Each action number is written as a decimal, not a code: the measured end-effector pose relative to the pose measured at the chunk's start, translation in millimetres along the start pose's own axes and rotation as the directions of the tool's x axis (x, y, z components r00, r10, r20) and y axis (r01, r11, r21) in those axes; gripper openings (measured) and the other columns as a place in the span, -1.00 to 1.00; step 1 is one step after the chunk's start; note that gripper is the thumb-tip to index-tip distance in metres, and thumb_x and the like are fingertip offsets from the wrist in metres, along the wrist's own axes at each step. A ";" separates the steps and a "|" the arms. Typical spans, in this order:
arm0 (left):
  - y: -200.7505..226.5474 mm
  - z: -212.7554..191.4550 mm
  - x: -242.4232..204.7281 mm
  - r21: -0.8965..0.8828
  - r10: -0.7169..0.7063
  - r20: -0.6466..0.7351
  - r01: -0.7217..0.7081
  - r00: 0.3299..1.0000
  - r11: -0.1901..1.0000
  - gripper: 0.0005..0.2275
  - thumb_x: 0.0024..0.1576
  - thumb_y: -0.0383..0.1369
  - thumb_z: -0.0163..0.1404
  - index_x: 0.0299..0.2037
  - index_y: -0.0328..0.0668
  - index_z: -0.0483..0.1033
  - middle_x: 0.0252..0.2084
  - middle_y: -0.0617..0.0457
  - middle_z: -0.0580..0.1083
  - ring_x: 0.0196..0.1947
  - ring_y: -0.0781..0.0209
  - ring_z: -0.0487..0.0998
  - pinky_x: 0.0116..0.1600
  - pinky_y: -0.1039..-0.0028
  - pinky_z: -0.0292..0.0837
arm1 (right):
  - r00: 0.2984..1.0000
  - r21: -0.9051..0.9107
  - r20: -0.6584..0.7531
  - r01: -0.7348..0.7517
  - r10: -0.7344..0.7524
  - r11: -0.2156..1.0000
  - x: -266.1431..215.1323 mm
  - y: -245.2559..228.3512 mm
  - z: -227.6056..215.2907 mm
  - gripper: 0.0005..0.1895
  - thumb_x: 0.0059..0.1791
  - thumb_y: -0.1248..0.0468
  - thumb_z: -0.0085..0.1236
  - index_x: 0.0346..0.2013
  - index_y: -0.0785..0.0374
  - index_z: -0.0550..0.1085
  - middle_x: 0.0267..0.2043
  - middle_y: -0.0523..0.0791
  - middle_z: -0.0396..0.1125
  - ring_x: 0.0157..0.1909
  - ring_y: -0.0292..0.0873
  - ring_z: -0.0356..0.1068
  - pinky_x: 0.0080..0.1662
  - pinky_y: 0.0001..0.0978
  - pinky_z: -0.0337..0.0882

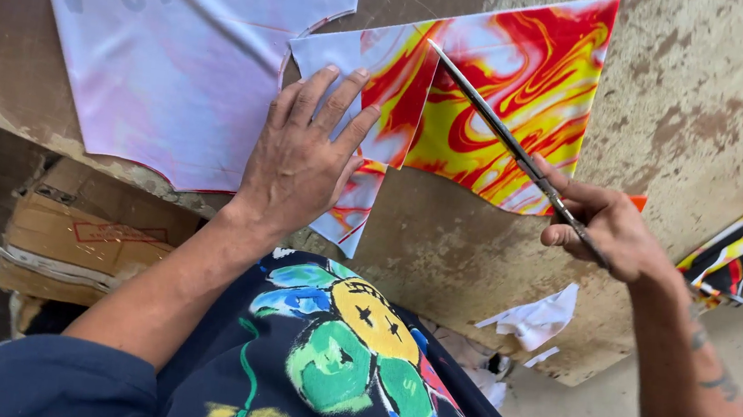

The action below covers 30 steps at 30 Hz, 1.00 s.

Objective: The person uses a ruler and chalk to mark a pattern on a piece of white fabric, then cuts it with scissors. They then fold a patterned jersey, mark it with a ruler and chalk, and cut it with scissors.

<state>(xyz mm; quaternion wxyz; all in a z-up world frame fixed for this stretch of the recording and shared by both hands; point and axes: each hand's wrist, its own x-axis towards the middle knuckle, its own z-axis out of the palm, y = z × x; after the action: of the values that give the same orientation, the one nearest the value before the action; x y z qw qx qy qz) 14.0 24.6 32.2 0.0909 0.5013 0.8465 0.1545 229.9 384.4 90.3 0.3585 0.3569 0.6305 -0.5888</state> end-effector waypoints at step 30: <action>62.0 34.9 -64.3 -0.100 -0.029 0.025 0.032 0.999 0.994 -0.91 0.19 -0.31 0.06 -0.16 0.17 0.60 -0.38 0.18 0.49 -0.45 0.11 0.59 -0.21 0.15 0.39 | 0.933 0.135 -0.305 0.240 -0.191 0.961 -43.1 41.8 87.6 0.04 -0.29 0.37 0.57 0.50 0.05 0.40 -0.55 0.07 0.48 -0.73 -0.13 0.41 -0.68 -0.35 0.44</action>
<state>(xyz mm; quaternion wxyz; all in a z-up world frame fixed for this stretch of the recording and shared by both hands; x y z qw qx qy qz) 106.6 2.0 21.3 0.1284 0.4848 0.8441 0.1895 290.2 298.0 103.2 0.1638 0.3967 0.6590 -0.6177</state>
